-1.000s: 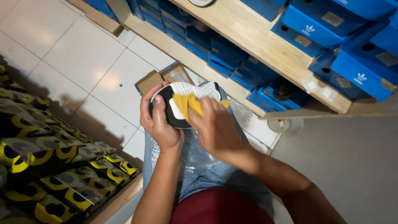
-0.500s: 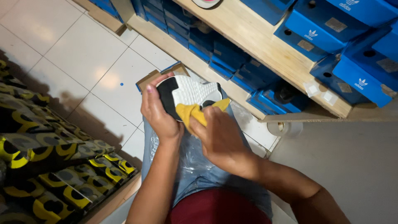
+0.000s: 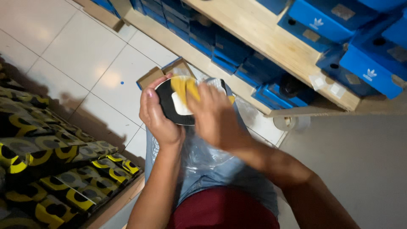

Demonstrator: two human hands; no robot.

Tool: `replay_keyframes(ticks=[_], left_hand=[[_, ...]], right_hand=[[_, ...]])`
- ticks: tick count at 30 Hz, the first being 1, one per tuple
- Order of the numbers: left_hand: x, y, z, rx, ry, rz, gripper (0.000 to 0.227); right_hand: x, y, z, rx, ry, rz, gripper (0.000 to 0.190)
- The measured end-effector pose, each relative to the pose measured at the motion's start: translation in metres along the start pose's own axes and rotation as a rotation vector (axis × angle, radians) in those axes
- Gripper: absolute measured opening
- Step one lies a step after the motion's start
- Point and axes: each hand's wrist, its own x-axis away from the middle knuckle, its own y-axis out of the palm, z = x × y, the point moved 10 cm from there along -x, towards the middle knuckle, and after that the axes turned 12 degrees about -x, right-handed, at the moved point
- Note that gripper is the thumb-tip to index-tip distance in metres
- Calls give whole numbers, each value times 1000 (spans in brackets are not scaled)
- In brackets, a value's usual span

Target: The person wipes the upper and sole of a shoe with a cloth, then places the shoe into a plastic bag.

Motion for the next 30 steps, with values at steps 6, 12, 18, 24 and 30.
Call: replay_keyframes(ticks=[6, 12, 18, 24, 30], left_hand=[[-16, -8, -7, 21, -21, 6, 44], [-14, -10, -15, 80, -43, -7, 41], [-17, -12, -14, 97, -54, -44, 44], [-23, -7, -18, 141, -39, -91, 44], [-25, -9, -15, 205, -78, -112, 45]], right_hand=[[11, -7, -9, -21, 30, -116, 23], [5, 2, 10, -5, 36, -99, 30], [15, 18, 19, -2, 14, -28, 27], [6, 14, 16, -25, 3, -90, 30], [-3, 20, 24, 20, 10, -45, 31]])
